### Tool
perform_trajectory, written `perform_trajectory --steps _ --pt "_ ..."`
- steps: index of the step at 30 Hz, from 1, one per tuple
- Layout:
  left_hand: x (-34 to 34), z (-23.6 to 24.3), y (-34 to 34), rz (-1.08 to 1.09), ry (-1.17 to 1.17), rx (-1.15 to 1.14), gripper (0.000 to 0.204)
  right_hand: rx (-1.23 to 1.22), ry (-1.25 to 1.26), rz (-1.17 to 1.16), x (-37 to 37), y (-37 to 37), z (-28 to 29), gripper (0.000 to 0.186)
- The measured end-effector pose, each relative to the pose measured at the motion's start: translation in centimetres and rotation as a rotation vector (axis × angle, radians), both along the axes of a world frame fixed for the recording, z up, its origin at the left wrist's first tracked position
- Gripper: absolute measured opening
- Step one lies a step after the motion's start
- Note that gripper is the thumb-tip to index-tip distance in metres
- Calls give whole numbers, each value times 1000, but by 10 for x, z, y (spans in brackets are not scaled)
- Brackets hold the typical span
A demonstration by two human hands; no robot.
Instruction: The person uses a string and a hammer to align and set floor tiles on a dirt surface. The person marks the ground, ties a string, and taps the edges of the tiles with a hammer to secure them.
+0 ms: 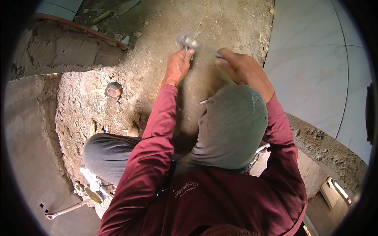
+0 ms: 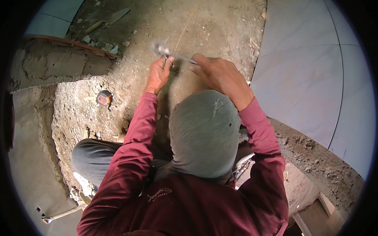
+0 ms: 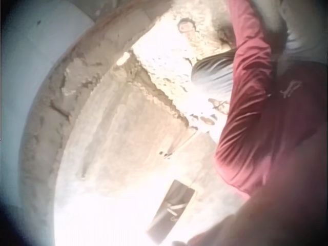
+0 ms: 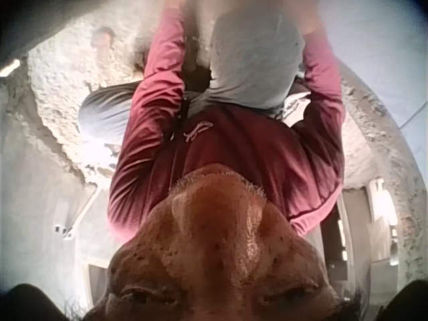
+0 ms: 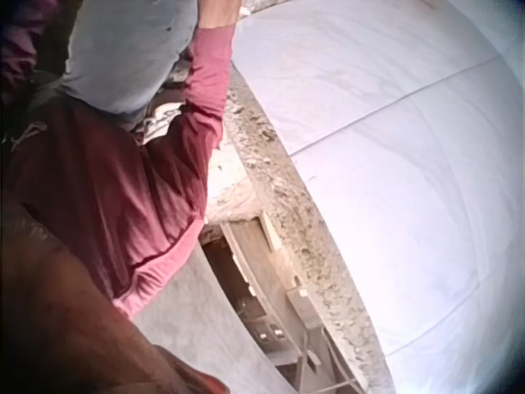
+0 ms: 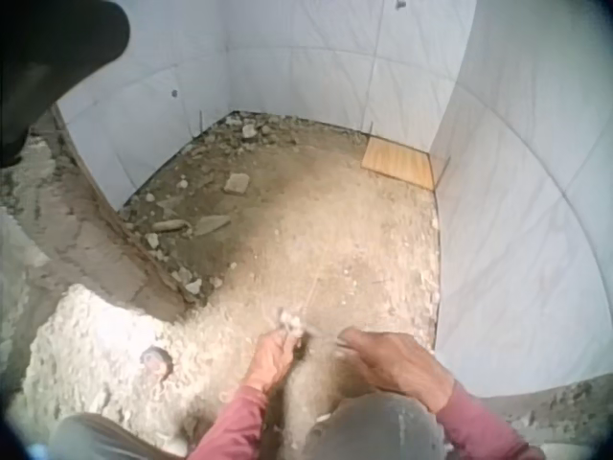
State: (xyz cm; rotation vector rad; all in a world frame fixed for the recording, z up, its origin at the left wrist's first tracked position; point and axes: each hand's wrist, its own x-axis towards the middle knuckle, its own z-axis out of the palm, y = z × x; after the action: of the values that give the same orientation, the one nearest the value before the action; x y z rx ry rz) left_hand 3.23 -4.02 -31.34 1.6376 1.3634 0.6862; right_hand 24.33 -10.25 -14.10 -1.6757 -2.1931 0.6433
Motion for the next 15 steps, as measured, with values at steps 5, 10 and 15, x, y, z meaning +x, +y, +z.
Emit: perform_trajectory --steps 5,10,15 --pt "2 5 2 67 -119 35 37 17 111 -82 -6 0 22 20" --pt "1 14 -1 14 -86 16 38 233 182 -145 2 -7 22 25" --pt "3 4 -3 37 -99 32 38 14 -75 -68 6 0 6 29"
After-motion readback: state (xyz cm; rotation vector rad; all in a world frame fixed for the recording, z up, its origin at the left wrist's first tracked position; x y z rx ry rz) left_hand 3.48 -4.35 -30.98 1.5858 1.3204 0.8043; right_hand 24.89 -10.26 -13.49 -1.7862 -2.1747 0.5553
